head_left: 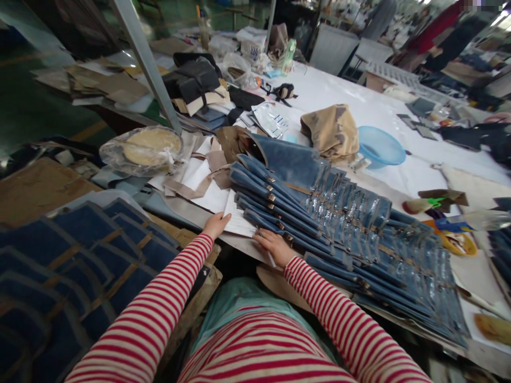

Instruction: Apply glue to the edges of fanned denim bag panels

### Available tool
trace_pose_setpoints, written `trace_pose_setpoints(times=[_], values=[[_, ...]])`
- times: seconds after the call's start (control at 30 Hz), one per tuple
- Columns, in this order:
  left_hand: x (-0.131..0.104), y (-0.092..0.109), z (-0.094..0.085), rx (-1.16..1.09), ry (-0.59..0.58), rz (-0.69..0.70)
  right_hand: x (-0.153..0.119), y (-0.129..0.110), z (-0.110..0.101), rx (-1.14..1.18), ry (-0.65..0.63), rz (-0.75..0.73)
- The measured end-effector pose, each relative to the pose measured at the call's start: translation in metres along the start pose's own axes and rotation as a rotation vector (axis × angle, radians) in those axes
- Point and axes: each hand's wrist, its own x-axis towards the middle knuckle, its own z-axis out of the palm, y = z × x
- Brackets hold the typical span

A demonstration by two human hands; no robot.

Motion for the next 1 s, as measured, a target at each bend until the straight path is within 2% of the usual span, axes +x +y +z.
trace_pose_setpoints(times=[0.2,0.43,0.6,0.73,0.9,0.97,1.0], values=[[-0.011,-0.035,-0.032,0.027,0.107,-0.007,0.002,0.006,0.01,-0.003,0.121,-0.025],[-0.015,-0.044,-0.028,0.117,0.159,-0.047,0.022,-0.009,0.011,0.169,0.227,-0.089],[-0.028,-0.047,-0.035,0.246,0.201,-0.045,0.04,-0.024,0.012,0.425,0.359,0.066],[-0.046,-0.038,-0.036,0.314,0.278,0.09,0.052,-0.03,0.016,0.542,0.442,0.177],[-0.067,-0.024,-0.017,0.391,0.176,0.375,0.057,-0.033,0.021,0.572,0.414,0.221],[-0.07,-0.028,-0.014,0.427,0.216,0.394,0.056,-0.033,0.022,0.572,0.406,0.22],[-0.07,-0.032,-0.014,0.425,0.258,0.362,0.054,-0.033,0.023,0.573,0.409,0.217]])
